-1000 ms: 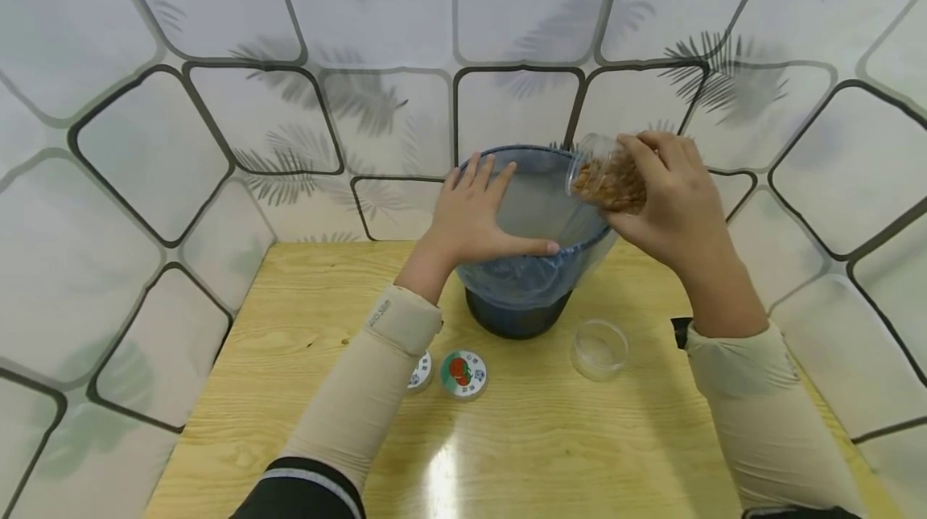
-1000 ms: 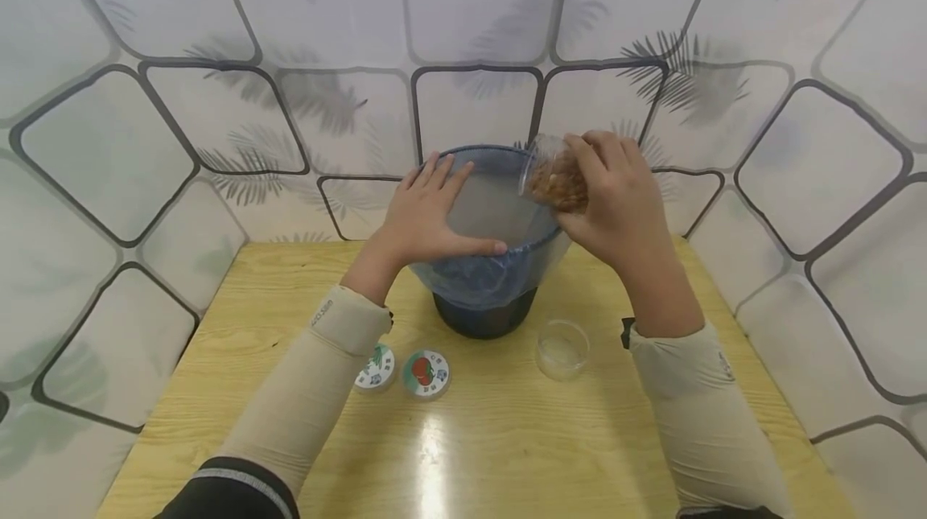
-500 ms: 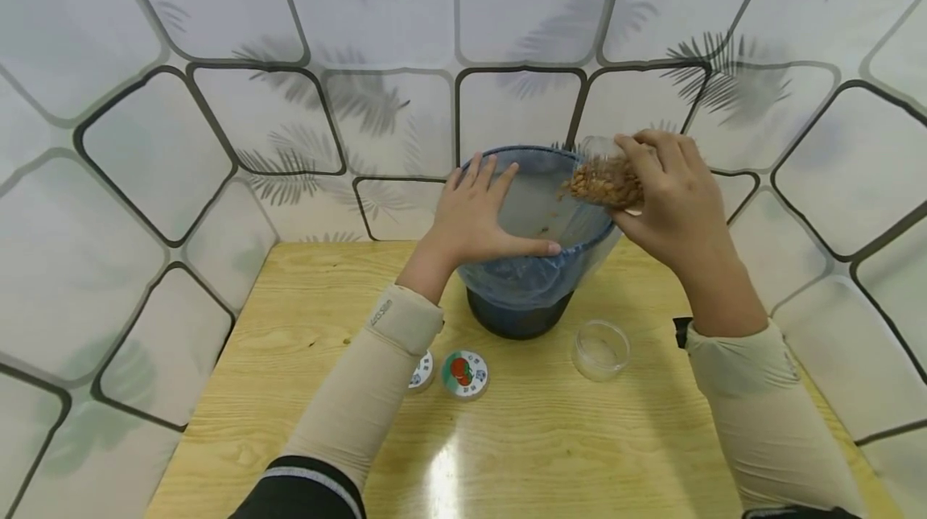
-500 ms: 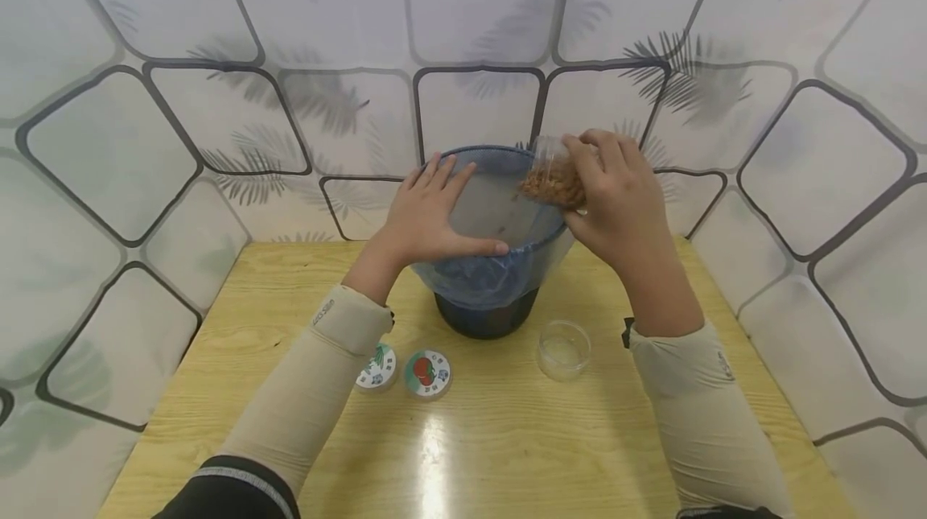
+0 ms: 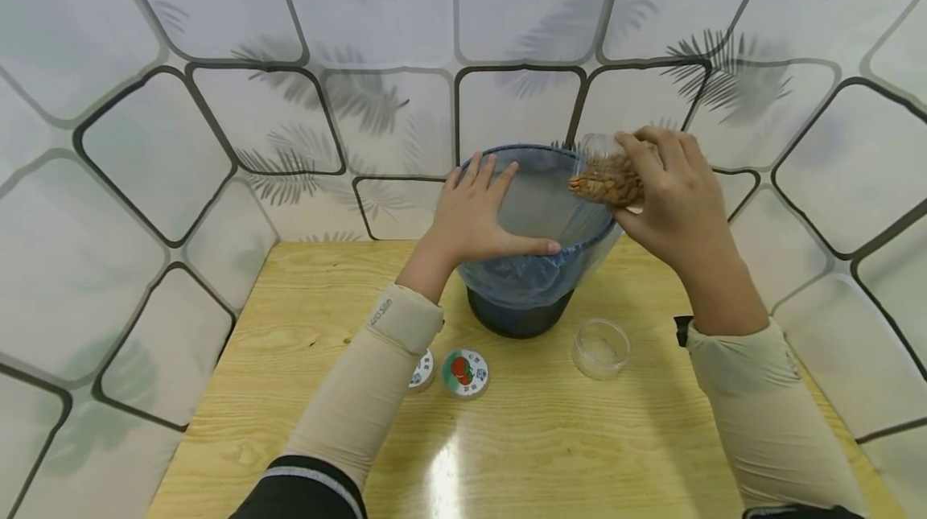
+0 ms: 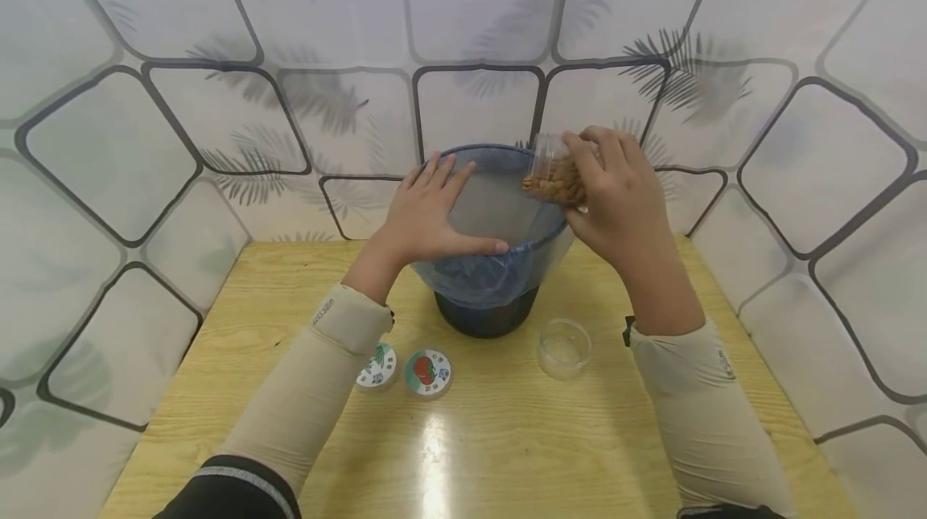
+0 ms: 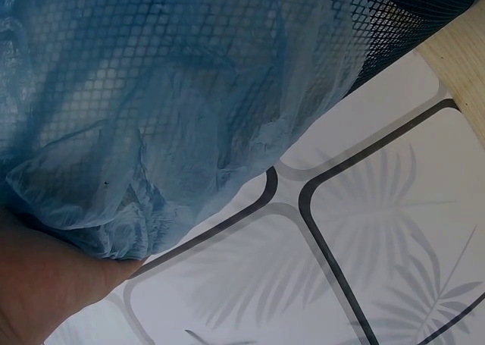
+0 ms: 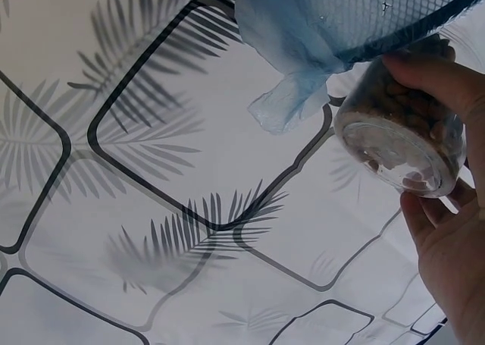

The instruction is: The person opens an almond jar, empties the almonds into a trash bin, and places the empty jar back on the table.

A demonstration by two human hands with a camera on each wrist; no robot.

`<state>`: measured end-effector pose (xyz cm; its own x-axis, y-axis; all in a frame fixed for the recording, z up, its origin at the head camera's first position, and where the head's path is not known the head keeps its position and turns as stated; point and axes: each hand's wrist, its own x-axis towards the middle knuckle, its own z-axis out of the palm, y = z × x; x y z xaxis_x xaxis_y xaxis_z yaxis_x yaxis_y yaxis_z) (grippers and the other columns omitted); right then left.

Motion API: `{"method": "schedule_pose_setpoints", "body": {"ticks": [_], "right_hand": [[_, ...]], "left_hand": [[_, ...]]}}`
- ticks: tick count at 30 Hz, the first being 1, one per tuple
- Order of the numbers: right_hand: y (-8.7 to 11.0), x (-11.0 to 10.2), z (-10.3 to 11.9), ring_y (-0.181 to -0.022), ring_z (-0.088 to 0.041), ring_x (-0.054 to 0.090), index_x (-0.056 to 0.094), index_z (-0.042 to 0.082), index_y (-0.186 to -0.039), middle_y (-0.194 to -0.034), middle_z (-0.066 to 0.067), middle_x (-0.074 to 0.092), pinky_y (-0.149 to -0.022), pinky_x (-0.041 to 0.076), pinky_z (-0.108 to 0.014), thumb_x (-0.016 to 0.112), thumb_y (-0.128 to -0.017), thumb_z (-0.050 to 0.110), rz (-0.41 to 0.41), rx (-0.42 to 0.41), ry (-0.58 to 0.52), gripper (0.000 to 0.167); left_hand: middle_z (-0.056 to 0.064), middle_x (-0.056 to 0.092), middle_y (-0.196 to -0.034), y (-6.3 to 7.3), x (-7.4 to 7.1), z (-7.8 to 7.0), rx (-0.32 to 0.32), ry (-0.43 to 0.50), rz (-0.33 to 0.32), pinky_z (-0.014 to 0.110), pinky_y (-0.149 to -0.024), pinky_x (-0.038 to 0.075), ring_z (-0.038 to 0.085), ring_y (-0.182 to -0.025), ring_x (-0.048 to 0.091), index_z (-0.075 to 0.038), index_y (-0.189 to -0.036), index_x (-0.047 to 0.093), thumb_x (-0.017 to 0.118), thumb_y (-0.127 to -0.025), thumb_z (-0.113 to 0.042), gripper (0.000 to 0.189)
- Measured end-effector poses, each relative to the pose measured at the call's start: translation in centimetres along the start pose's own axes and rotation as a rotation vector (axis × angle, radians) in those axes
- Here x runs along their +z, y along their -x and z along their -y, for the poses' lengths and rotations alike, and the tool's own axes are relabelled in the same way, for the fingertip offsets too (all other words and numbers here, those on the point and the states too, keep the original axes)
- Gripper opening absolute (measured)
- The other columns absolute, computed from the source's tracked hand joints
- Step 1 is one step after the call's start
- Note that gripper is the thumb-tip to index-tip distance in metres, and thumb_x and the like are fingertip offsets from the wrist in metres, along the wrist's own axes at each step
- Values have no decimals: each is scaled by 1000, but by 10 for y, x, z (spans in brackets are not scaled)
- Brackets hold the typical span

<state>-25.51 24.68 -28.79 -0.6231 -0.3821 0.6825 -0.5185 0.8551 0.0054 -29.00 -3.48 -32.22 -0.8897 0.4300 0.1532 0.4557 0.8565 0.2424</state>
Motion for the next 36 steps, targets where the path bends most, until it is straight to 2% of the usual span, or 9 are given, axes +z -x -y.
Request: {"method": "schedule_pose_setpoints", "body": {"ticks": [7,14,26,36], "right_hand": [[0,1,1,-131,-52,49,55,5,-152,-140,-29,55,-113,45,-64,94,-68,-3,-19,-22,9,93],[0,2,0,-129,-51,49,55,5,-151,-141,-28,54,-110,45,-63,88,-70,-7,-44,-41,6,88],[0,2,2,-128,-50,50,57,4,-149,-138,-28,56,-110,45,-63,88,-67,-8,-75,-72,4,88],[-1,2,3,-130,-49,49,56,5,-150,-141,-27,55,-111,44,-62,84,-71,-9,-63,-67,5,85]], "left_hand": [[12,8,-180,1,0,-1,-2,3,0,57,-135,4,31,-168,-2,-28,-173,12,59,-73,-98,131],[13,9,-180,1,0,-2,-5,-6,0,58,-135,5,32,-168,-1,-27,-173,13,59,-73,-98,131],[13,9,-180,1,0,-2,-3,-2,-1,57,-135,4,31,-168,-1,-27,-173,12,59,-73,-98,132],[10,7,-180,0,-1,-2,-11,-14,13,56,-135,4,31,-168,0,-28,-173,12,59,-72,-98,131]]}}
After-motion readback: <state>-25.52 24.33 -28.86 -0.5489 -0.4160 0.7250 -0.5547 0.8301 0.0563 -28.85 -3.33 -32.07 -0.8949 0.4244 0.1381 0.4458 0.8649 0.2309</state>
